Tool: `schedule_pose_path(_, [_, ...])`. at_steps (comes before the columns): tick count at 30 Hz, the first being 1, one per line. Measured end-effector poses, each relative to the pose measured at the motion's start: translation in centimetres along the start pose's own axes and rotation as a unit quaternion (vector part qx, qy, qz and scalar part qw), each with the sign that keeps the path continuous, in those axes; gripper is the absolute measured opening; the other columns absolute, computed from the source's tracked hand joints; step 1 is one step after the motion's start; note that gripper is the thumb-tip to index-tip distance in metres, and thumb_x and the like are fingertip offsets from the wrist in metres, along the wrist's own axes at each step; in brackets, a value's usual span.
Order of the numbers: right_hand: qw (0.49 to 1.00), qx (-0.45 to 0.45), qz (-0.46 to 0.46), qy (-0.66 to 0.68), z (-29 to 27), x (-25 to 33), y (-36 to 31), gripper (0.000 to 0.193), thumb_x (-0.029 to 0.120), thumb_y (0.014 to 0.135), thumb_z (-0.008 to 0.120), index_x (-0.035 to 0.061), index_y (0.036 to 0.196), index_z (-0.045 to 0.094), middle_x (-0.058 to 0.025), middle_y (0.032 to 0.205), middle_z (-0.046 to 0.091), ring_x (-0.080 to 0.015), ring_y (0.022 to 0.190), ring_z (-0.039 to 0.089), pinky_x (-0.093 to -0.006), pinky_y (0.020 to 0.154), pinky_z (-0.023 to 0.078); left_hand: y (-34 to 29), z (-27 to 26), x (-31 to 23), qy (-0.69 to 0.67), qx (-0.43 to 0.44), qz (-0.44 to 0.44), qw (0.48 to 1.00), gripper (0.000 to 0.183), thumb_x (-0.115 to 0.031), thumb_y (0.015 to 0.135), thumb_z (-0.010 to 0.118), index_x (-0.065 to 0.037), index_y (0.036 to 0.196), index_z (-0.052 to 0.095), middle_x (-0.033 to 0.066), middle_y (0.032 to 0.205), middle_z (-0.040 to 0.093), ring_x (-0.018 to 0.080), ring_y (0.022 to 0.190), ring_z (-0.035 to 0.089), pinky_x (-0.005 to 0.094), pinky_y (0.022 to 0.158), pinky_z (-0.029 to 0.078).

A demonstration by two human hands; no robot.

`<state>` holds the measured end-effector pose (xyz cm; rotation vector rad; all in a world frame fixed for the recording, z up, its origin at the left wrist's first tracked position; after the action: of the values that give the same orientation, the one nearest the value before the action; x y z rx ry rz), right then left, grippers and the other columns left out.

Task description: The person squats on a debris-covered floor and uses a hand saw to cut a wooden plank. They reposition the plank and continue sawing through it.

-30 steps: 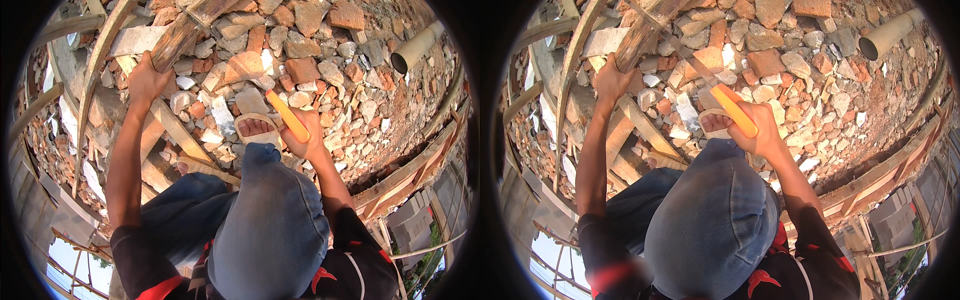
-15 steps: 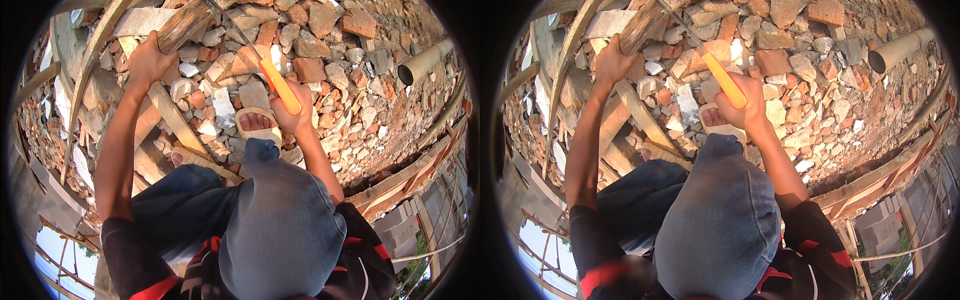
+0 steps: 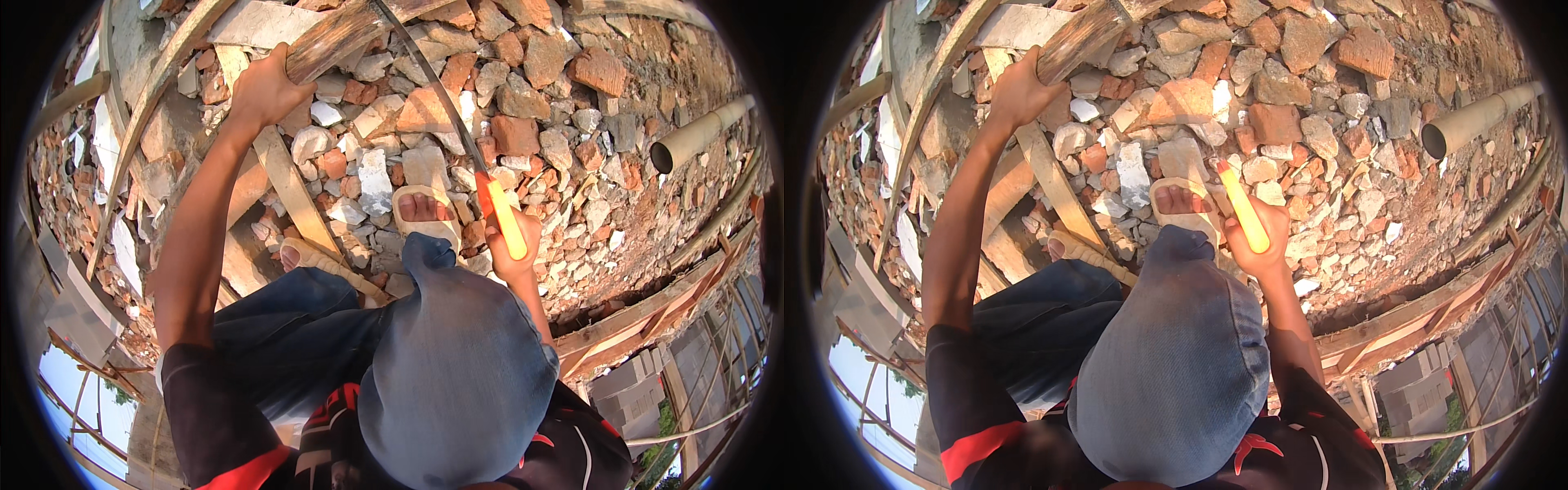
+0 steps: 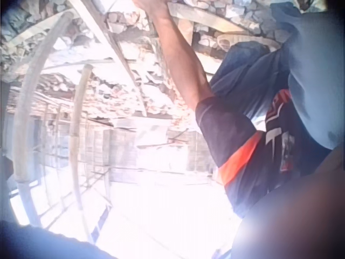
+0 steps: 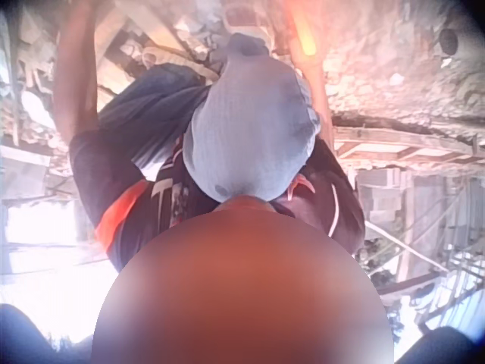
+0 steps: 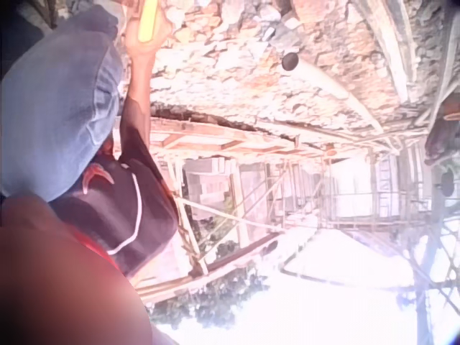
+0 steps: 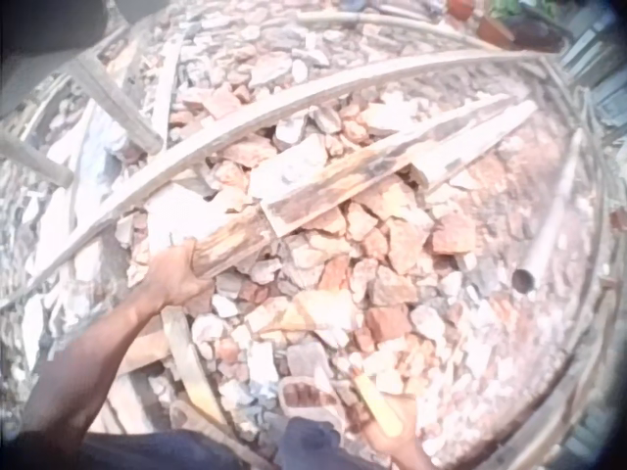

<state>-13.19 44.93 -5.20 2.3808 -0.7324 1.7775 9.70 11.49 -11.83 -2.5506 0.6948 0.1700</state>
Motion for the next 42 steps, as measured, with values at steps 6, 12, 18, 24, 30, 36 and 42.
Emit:
schedule_pose_path(6, [1.000, -0.003, 0.014, 0.005, 3.9, 0.3, 6.6, 0.011, 0.007, 0.076, 0.062, -0.0023, 0.072, 0.059, -0.0098, 0.058, 0.056, -0.0184, 0.050, 0.056, -0.0325, 0.054, 0.046, 0.5, 0.0, 0.4, -0.022, 0.013, 0.007, 1.000, 0.053, -0.035, 0.075, 0.077, 0.001, 0.111, 0.061, 0.0258, 0.088, 0.072, 0.0434, 0.087, 0.071, 0.0503, 0.080, 0.055])
schedule_pose_path(12, [0.999, 0.002, 0.029, -0.013, 0.5, 0.2, -0.1, 0.013, 0.010, 0.075, 0.063, -0.0017, 0.072, 0.059, -0.0062, 0.060, 0.056, -0.0129, 0.053, 0.050, -0.0296, 0.054, 0.042, 0.5, -0.1, 0.4, -0.005, 0.006, 0.003, 1.000, 0.055, -0.040, 0.074, 0.076, 0.000, 0.109, 0.064, 0.0232, 0.091, 0.074, 0.0394, 0.090, 0.073, 0.0483, 0.084, 0.057])
schedule_pose_path(18, [0.999, 0.033, 0.022, -0.029, 0.1, -0.5, 0.8, 0.011, 0.005, 0.075, 0.058, -0.0051, 0.075, 0.061, -0.0090, 0.058, 0.061, -0.0112, 0.055, 0.057, -0.0302, 0.054, 0.047, 0.2, 0.5, 0.7, -0.015, 0.003, 0.015, 1.000, 0.056, -0.040, 0.074, 0.076, 0.000, 0.112, 0.064, 0.0224, 0.089, 0.074, 0.0397, 0.089, 0.073, 0.0484, 0.084, 0.057])
schedule_pose_path(24, [0.999, -0.034, -0.015, 0.019, 5.3, 0.5, 8.6, 0.011, 0.008, 0.079, 0.064, -0.0030, 0.079, 0.061, -0.0098, 0.058, 0.052, -0.0162, 0.049, 0.048, -0.0323, 0.051, 0.041, 0.1, 0.5, 0.3, -0.012, 0.000, 0.021, 1.000, 0.055, -0.039, 0.074, 0.076, -0.001, 0.112, 0.064, 0.0234, 0.091, 0.074, 0.0403, 0.090, 0.073, 0.0491, 0.084, 0.057])
schedule_pose_path(30, [1.000, -0.007, -0.007, -0.026, 0.9, 0.4, 0.1, 0.012, 0.006, 0.076, 0.060, -0.0047, 0.079, 0.063, -0.0085, 0.059, 0.056, -0.0152, 0.049, 0.051, -0.0316, 0.051, 0.044, 0.2, 0.6, 0.2, -0.005, -0.015, 0.010, 1.000, 0.055, -0.040, 0.073, 0.076, 0.000, 0.110, 0.065, 0.0243, 0.093, 0.074, 0.0410, 0.090, 0.073, 0.0499, 0.086, 0.057])
schedule_pose_path(36, [1.000, -0.002, 0.002, -0.027, 3.6, 0.2, 4.9, 0.010, 0.006, 0.079, 0.058, -0.0025, 0.073, 0.059, -0.0053, 0.061, 0.054, -0.0136, 0.053, 0.048, -0.0298, 0.054, 0.041, 0.2, 0.5, 0.9, -0.002, -0.011, 0.022, 1.000, 0.057, -0.041, 0.072, 0.078, 0.000, 0.110, 0.065, 0.0253, 0.093, 0.074, 0.0418, 0.091, 0.073, 0.0502, 0.083, 0.058])
schedule_pose_path(42, [0.999, -0.029, 0.029, -0.008, 3.7, -1.1, 5.0, 0.013, 0.009, 0.078, 0.062, -0.0024, 0.073, 0.059, -0.0056, 0.060, 0.054, -0.0154, 0.052, 0.049, -0.0311, 0.053, 0.041, -0.1, 2.1, 0.1, 0.000, -0.059, 0.030, 0.998, 0.055, -0.037, 0.072, 0.081, 0.001, 0.107, 0.062, 0.0251, 0.086, 0.073, 0.0423, 0.084, 0.073, 0.0495, 0.076, 0.058])
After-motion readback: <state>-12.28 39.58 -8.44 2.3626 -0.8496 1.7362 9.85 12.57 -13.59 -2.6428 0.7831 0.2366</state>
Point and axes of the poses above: each hand's wrist, its own y-axis towards the middle knuckle, its own z-axis out of the palm, x = y × z, the point moved 2 cm from there along y, towards the middle knuckle
